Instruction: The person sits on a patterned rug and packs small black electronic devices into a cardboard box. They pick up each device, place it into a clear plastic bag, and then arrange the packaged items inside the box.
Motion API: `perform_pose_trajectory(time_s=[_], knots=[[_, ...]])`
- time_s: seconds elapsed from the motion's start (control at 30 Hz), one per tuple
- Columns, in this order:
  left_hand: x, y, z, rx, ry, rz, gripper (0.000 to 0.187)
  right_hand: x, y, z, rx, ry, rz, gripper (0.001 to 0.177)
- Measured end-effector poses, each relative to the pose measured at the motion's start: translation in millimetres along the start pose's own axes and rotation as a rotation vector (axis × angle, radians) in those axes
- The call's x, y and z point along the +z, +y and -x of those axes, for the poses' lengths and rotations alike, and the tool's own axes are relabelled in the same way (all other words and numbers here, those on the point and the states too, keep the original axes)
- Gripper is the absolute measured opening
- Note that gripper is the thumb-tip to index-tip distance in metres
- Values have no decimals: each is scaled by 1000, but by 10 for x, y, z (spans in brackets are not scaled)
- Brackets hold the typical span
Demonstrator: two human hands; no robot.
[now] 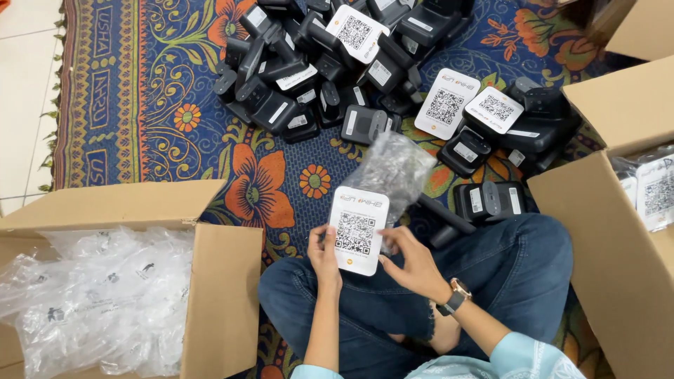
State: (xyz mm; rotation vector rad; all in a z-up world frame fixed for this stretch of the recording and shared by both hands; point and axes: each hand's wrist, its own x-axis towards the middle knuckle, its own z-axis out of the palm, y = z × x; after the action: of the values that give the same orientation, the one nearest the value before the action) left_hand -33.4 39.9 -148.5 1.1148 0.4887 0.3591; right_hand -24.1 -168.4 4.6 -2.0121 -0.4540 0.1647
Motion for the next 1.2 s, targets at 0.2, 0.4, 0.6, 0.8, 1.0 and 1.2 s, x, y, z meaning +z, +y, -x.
perform_pose_trajectory(time_s=[0.2,0.4,0.6,0.8,1.0,1.2], knots=[[-197,-346,19,87,-155,-63,22,322,736,-92,663,20,-1075,46],[334,724,600,-39,-619,-130,57,344,1023,-127,673,74,-1166,46],[279,386,610,195,-341,-199,37,171,855,-214,681,18,-1070,38],[674,790,559,191,-27,-476,33,172,649,-305,731,-129,-1111,39],[738,1017,511,388,-98,-683,41,126,683,-280,615,-194,-1137,31],[885,1210,412,199,-125,-504,40,-378,583,-280,472,-90,-813,30]])
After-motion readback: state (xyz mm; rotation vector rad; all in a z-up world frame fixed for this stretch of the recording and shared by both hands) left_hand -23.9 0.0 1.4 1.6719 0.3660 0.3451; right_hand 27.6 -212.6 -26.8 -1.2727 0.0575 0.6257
